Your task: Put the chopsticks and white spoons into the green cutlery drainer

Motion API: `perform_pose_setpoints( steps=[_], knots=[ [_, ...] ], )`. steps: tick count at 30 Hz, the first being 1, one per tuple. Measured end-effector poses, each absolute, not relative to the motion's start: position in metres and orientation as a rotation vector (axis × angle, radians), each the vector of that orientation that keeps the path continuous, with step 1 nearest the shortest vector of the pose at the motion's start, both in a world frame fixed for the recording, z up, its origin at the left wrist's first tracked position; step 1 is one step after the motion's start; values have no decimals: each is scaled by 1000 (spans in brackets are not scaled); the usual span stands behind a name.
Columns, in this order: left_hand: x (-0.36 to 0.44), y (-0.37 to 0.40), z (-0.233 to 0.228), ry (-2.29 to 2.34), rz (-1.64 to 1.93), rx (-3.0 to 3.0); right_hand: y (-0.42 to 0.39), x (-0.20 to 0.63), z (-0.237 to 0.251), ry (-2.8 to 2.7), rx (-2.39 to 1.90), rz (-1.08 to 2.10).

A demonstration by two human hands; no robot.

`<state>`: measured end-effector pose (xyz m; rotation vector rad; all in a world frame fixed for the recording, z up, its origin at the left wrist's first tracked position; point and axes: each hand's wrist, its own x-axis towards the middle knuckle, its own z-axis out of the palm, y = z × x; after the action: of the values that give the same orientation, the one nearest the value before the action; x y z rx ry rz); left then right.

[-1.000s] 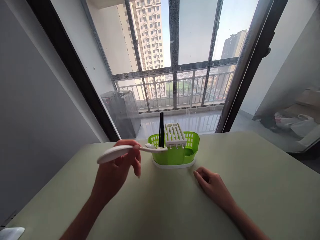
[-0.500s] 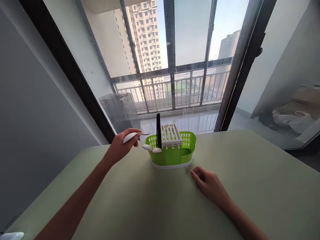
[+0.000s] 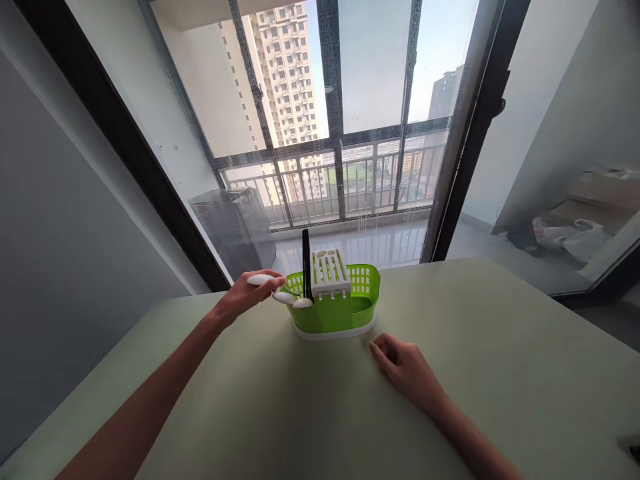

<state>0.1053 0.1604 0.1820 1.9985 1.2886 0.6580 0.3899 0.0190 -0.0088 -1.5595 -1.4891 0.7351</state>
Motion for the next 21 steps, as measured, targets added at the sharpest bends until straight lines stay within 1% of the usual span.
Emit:
perform_pose_setpoints(
  steps=[11, 13, 18, 21],
  knots=[
    [103, 183, 163, 1239, 582, 1949, 20, 390, -12, -1507, -1549, 703],
    [99, 184, 156, 1243, 630, 1918, 20, 390, -11, -1508, -1558, 705],
    [81, 187, 117, 1299, 1012, 1751, 19, 391, -10, -1517, -1572, 695],
    [75, 177, 89, 1312, 960, 1768, 19, 391, -9, -1513, -1577, 692]
  ],
)
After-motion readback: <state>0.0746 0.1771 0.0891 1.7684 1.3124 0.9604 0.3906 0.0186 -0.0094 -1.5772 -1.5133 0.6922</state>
